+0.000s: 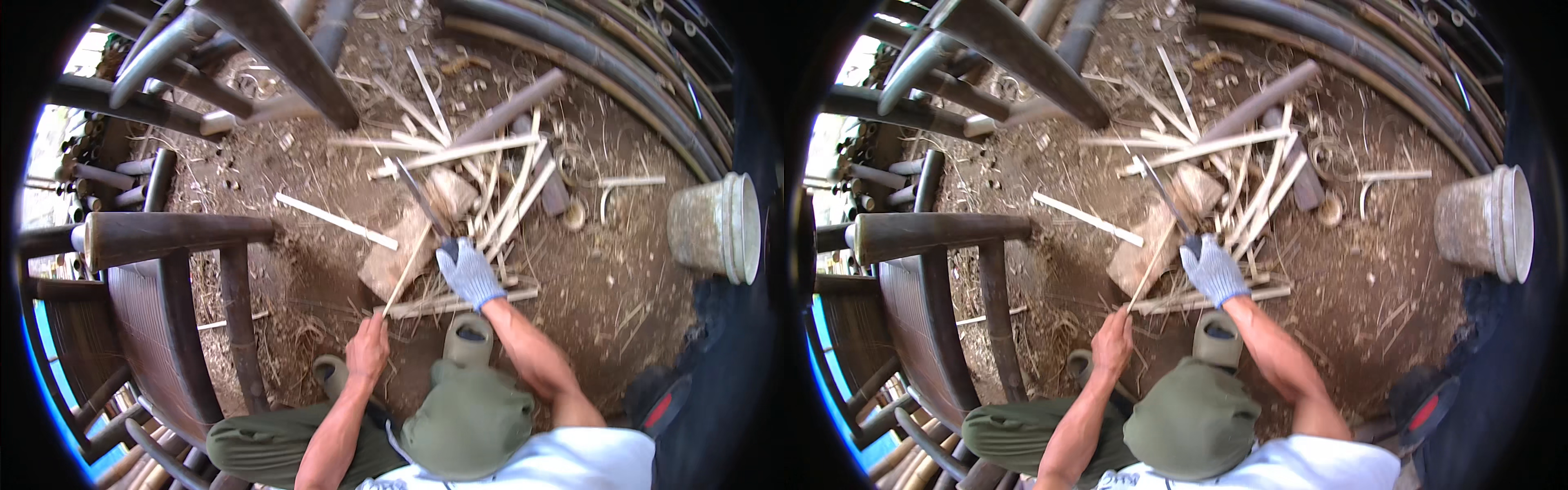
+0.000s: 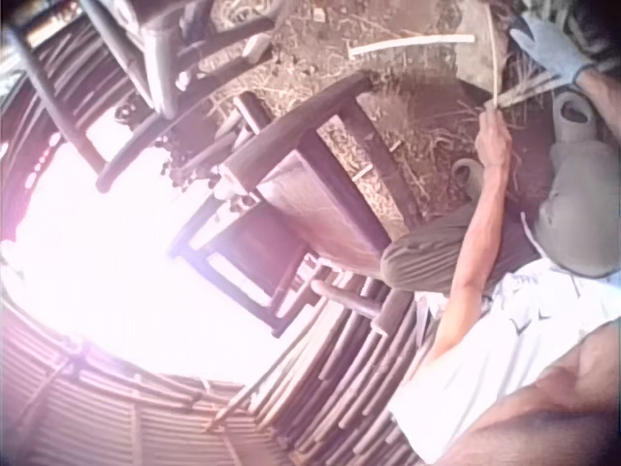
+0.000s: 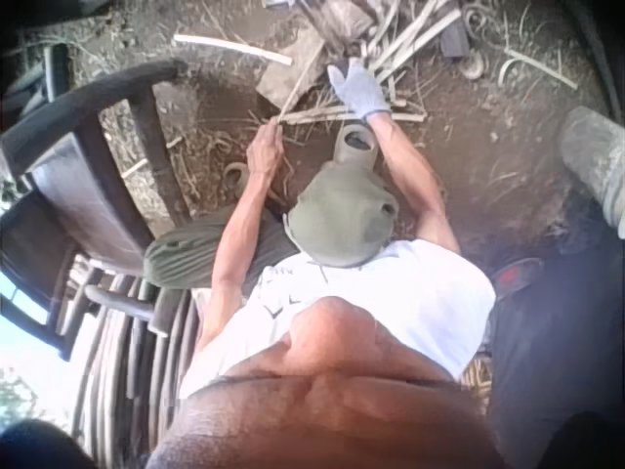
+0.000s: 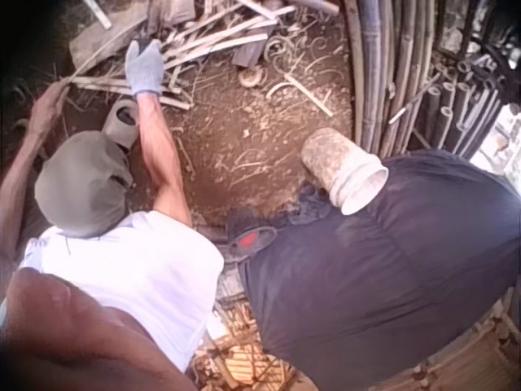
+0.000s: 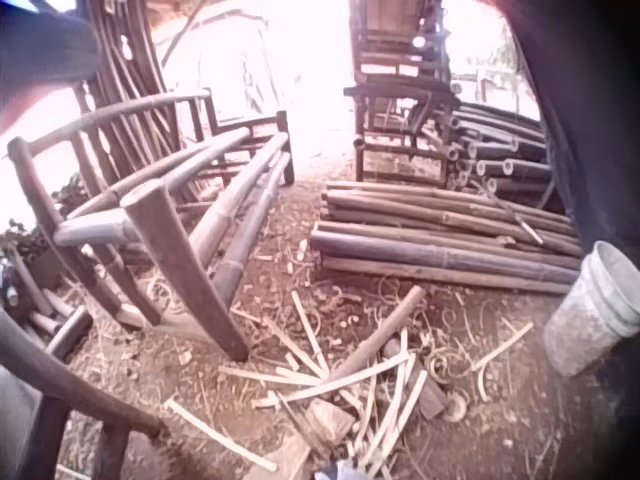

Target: The person weaves thin bamboo strips into the backrest of a chair frame by hand and uses a large knife to whittle down a thick bamboo rod on a wooden block.

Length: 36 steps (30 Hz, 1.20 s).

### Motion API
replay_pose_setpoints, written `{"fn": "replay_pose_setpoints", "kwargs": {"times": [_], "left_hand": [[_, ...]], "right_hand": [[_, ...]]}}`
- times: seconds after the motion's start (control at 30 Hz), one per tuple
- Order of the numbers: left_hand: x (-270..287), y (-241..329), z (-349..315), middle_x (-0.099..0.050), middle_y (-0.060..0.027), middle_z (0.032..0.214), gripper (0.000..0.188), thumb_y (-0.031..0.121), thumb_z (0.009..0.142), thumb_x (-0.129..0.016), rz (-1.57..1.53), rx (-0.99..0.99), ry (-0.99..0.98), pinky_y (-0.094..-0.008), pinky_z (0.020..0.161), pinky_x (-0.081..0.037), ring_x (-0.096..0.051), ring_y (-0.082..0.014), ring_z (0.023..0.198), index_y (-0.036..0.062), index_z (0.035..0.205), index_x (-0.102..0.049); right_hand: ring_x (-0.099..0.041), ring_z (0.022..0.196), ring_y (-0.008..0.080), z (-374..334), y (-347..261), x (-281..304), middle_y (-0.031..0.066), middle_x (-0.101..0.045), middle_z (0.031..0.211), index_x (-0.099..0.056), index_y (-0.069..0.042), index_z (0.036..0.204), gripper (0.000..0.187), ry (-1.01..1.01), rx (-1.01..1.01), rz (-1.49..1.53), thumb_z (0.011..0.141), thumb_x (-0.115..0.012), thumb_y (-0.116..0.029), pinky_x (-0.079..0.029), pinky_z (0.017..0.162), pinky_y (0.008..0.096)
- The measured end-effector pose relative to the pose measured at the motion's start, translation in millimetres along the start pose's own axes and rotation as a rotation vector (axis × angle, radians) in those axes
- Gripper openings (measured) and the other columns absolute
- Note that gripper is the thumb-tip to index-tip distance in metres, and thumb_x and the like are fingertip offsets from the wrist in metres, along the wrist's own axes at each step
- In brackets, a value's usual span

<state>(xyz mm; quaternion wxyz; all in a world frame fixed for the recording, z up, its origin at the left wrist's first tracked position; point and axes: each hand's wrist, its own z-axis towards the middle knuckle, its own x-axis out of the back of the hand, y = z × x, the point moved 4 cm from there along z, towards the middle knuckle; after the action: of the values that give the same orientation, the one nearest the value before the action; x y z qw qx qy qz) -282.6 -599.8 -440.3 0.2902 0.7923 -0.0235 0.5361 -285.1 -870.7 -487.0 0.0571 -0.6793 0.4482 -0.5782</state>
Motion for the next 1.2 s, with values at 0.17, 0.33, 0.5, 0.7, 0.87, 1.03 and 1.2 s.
{"fn": "replay_pose_setpoints", "kwargs": {"times": [0.17,0.33,0.5,0.7,0.87,1.03,1.2], "left_hand": [[47,33,14,-0.061,-0.0155,0.092,0.03,0.019,0.103,-0.057,-0.195,0.052,0.123,-0.048,0.067,-0.052,-0.065,-0.0383,0.078,0.0115,0.132,-0.061],[79,44,19,-0.061,-0.0118,0.089,0.03,0.012,0.103,-0.055,-0.531,0.328,-0.246,-0.035,0.067,-0.055,-0.069,-0.0232,0.077,-0.0016,0.131,-0.056],[97,55,51,-0.062,-0.0065,0.091,0.025,0.014,0.104,-0.056,-1.407,0.31,-0.361,-0.0289,0.06,-0.057,-0.065,-0.0154,0.067,-0.0002,0.123,-0.046],[50,54,101,-0.065,-0.0089,0.127,0.029,-0.003,0.089,-0.074,-1.71,0.199,0.067,-0.0453,0.116,-0.041,-0.057,-0.0255,0.128,0.0054,0.114,-0.063],[36,72,85,-0.054,-0.0118,0.142,0.014,-0.003,0.092,-0.07,-1.525,-0.069,0.005,-0.0442,0.119,-0.034,-0.044,-0.028,0.142,0.0053,0.103,-0.066],[53,77,65,-0.049,-0.0149,0.145,0.031,-0.001,0.091,-0.066,-1.06,-0.083,0.128,-0.0455,0.12,-0.03,-0.035,-0.0297,0.148,0.0064,0.121,-0.07],[78,73,17,-0.069,-0.0116,0.096,0.044,0.029,0.108,-0.048,-1.709,0.406,-0.674,-0.0317,0.065,-0.057,-0.068,-0.0207,0.071,-0.0005,0.141,-0.051]], "right_hand": [[-0.071,0.082,0.0397,-14,-5,18,0.0215,-0.07,0.088,-0.058,-0.001,0.114,0.04,0.031,0.043,0.324,0.096,-0.067,-0.036,-0.056,0.071,0.0466],[-0.071,0.079,0.0364,-15,21,21,0.0204,-0.069,0.086,-0.056,0.0,0.121,0.041,0.19,-0.035,0.29,0.09,-0.066,-0.024,-0.057,0.071,0.0454],[-0.07,0.071,0.0245,-21,12,40,0.0131,-0.069,0.081,-0.061,0.0,0.11,0.029,0.172,0.043,0.366,0.091,-0.069,-0.02,-0.055,0.068,0.0353],[-0.063,0.056,0.0163,-51,-45,42,0.0034,-0.061,0.07,-0.066,0.003,0.109,0.029,-0.348,-0.354,1.259,0.099,-0.063,-0.025,-0.054,0.05,0.0327],[-0.058,0.048,0.0143,-52,-79,29,0.0041,-0.061,0.065,-0.063,-0.005,0.084,0.039,-0.237,-0.428,1.46,0.097,-0.07,-0.042,-0.048,0.046,0.03],[-0.056,0.059,0.0059,-31,-85,17,-0.0022,-0.062,0.073,-0.07,-0.006,0.096,0.022,-0.094,-0.4,1.451,0.092,-0.075,-0.027,-0.047,0.053,0.0236],[-0.057,0.055,0.0082,-16,-87,56,0.0001,-0.064,0.071,-0.065,-0.006,0.091,0.022,0.036,-0.217,1.234,0.091,-0.077,-0.025,-0.048,0.049,0.0243]]}}
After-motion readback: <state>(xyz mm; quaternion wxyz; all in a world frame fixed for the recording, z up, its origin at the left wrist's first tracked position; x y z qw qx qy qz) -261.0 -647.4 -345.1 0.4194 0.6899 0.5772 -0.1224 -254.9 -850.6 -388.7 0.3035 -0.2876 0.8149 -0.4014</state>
